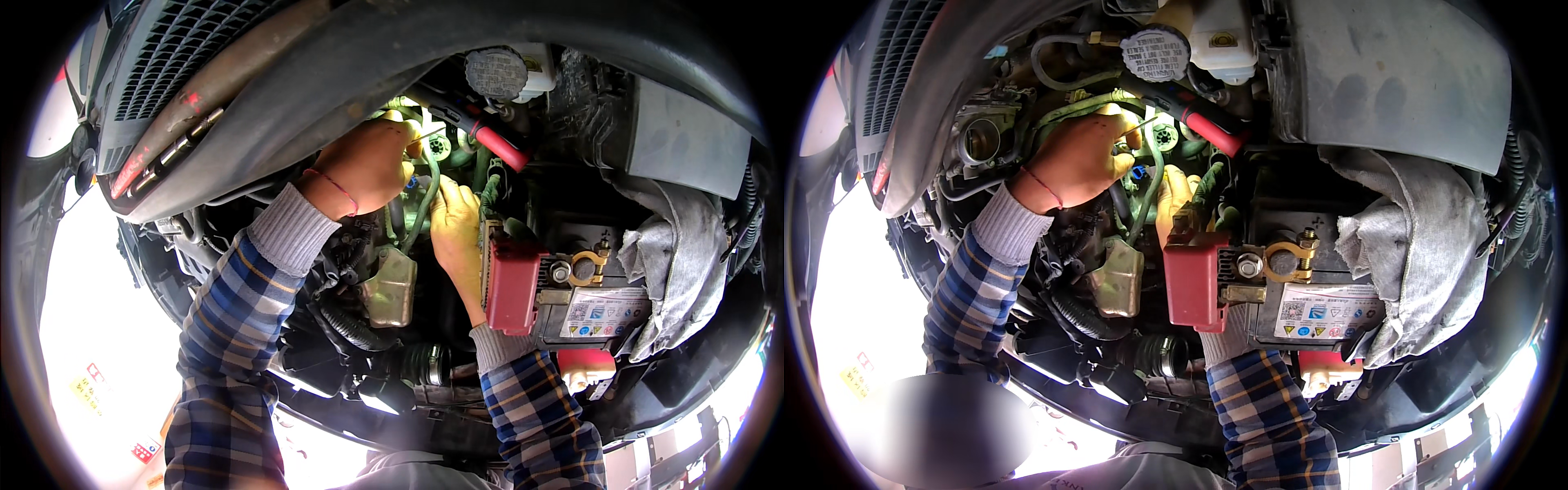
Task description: The person works on a car engine with the hood open, using a screwdriver to adjust components within the engine bay. They manipulate hoses and connectors while leaning over the engine, occasionally shifting their position to access different areas.
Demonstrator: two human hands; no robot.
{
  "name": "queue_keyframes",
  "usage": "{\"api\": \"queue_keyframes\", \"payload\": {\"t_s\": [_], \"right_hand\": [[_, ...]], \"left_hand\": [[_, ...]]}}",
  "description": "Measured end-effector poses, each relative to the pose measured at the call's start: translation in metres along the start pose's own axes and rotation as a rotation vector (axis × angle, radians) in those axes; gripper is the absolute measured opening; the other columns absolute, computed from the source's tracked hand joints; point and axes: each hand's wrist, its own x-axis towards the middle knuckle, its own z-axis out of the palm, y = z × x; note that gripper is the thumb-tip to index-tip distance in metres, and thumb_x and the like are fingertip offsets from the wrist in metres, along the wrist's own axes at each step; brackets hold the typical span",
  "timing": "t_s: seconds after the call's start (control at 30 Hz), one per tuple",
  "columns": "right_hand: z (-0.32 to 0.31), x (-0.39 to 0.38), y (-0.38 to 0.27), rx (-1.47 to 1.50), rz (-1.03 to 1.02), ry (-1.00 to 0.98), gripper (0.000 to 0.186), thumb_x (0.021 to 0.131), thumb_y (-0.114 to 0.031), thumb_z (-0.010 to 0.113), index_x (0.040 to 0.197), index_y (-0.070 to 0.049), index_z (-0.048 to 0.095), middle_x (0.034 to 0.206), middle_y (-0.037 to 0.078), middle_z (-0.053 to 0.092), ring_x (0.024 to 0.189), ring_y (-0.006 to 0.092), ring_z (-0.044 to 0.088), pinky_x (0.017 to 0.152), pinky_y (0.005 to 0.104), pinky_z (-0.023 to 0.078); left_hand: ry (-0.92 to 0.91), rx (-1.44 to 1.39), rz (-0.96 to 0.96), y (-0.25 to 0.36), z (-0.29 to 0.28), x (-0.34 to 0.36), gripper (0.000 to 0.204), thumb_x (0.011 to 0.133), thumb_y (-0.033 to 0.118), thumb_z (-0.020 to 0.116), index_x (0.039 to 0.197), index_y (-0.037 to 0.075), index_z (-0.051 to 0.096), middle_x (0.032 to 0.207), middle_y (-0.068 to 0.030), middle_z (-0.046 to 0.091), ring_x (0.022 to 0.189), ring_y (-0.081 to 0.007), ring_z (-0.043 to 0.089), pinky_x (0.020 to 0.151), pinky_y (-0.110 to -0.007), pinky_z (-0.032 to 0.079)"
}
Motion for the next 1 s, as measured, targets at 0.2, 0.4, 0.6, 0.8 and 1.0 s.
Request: {"api": "queue_keyframes", "payload": {"t_s": [0.2, 0.4, 0.6, 0.8, 1.0], "right_hand": [[0.002, -0.003, -0.005, -0.018, 0.008, 0.028, 0.029, 0.098, -0.011, 0.065, 0.127, -0.009, 0.069, 0.091, 0.013, 0.063, 0.087, 0.0343, 0.058, 0.080, 0.0450, 0.048], [-0.002, 0.001, 0.001, -0.019, 0.014, -0.016, 0.030, 0.098, -0.011, 0.065, 0.128, -0.008, 0.069, 0.090, 0.013, 0.063, 0.086, 0.0345, 0.058, 0.079, 0.0450, 0.048], [-0.004, 0.002, -0.001, -0.010, 0.017, -0.026, 0.030, 0.098, -0.012, 0.065, 0.128, -0.008, 0.069, 0.089, 0.013, 0.062, 0.086, 0.0342, 0.058, 0.079, 0.0448, 0.048], [-0.003, 0.001, -0.011, -0.052, 0.116, -0.032, 0.031, 0.096, -0.013, 0.066, 0.127, -0.009, 0.069, 0.089, 0.014, 0.062, 0.087, 0.0344, 0.058, 0.080, 0.0449, 0.048], [-0.006, 0.001, -0.012, -0.021, 0.143, -0.039, 0.032, 0.095, -0.013, 0.067, 0.127, -0.008, 0.069, 0.091, 0.016, 0.062, 0.089, 0.0357, 0.058, 0.081, 0.0454, 0.049]], "left_hand": [[-0.011, 0.006, -0.019, -0.001, 0.001, 0.000, 0.017, 0.085, 0.009, 0.066, 0.099, 0.003, 0.070, 0.105, -0.0186, 0.071, 0.103, -0.0353, 0.068, 0.091, -0.044, 0.054], [0.016, 0.011, 0.016, -0.001, 0.001, 0.001, 0.017, 0.084, 0.009, 0.066, 0.099, 0.003, 0.071, 0.104, -0.0180, 0.072, 0.101, -0.0356, 0.069, 0.089, -0.044, 0.054], [0.014, 0.037, 0.000, 0.000, 0.001, 0.002, 0.017, 0.083, 0.011, 0.067, 0.098, 0.004, 0.072, 0.102, -0.0172, 0.072, 0.098, -0.0352, 0.070, 0.087, -0.044, 0.055], [0.023, 0.045, -0.002, -0.002, 0.003, 0.002, 0.018, 0.082, 0.011, 0.068, 0.098, 0.006, 0.074, 0.100, -0.0166, 0.074, 0.096, -0.0342, 0.071, 0.087, -0.043, 0.056], [0.018, 0.053, -0.004, 0.000, 0.002, 0.004, 0.018, 0.082, 0.012, 0.067, 0.098, 0.007, 0.074, 0.099, -0.0159, 0.074, 0.095, -0.0337, 0.071, 0.086, -0.043, 0.056]]}}
